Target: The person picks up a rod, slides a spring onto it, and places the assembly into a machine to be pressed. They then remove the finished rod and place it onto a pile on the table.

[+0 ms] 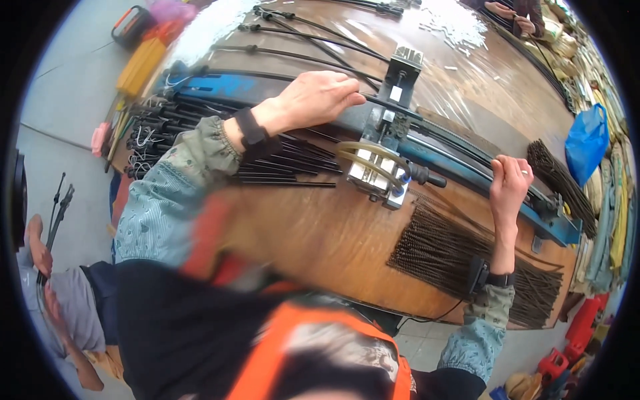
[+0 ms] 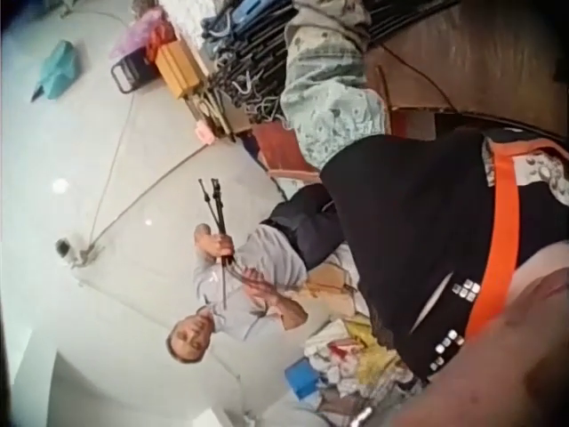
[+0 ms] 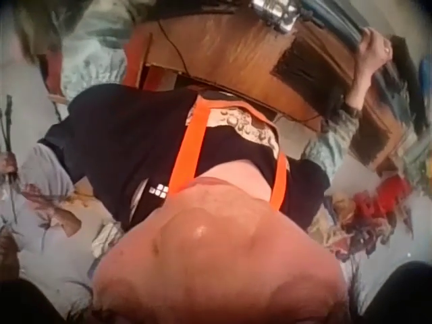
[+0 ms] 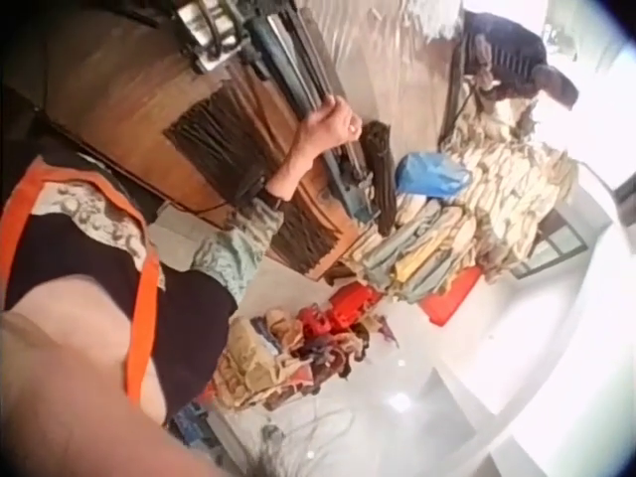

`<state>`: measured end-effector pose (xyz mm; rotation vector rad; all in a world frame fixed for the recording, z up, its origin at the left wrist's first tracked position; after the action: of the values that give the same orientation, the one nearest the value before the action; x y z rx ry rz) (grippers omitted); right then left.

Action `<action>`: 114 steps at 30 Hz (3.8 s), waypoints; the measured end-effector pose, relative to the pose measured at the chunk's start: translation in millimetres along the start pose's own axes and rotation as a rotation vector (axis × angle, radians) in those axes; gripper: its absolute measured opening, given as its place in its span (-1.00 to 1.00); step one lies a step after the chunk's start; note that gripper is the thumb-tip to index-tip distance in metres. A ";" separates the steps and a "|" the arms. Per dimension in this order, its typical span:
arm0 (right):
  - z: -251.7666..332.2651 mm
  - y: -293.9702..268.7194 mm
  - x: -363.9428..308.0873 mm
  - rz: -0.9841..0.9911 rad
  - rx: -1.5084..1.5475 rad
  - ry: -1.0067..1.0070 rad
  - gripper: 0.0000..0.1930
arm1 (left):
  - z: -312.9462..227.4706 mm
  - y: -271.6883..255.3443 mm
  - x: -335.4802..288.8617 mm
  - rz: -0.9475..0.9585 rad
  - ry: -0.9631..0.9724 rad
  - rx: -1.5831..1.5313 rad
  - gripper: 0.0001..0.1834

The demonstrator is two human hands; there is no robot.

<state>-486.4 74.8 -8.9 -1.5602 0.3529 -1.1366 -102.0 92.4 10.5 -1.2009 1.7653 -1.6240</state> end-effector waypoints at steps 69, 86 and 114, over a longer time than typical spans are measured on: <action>121.9 52.9 -47.4 0.802 0.548 -0.097 -0.84 | -99.4 56.5 -133.7 0.290 -0.298 -0.244 -0.82; 104.0 35.5 -91.0 0.224 0.854 -0.017 -0.76 | -158.3 41.5 -50.4 0.429 -0.085 -0.163 -0.77; -18.1 -4.3 -81.1 -0.086 0.392 0.253 -0.50 | -170.4 4.3 100.6 0.098 0.530 0.365 -0.48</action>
<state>-542.3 124.9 -44.7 -1.1008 0.2137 -1.3825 -292.4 103.8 63.1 -0.5384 1.6663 -2.2223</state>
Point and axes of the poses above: each hand's wrist, its own x-axis towards the middle knuckle, its own y-axis out of the palm, z = x × y, the point moved 3 cm from there along x, towards the middle knuckle, and after that the axes turned 9 degrees about z, right-handed, at the moved point
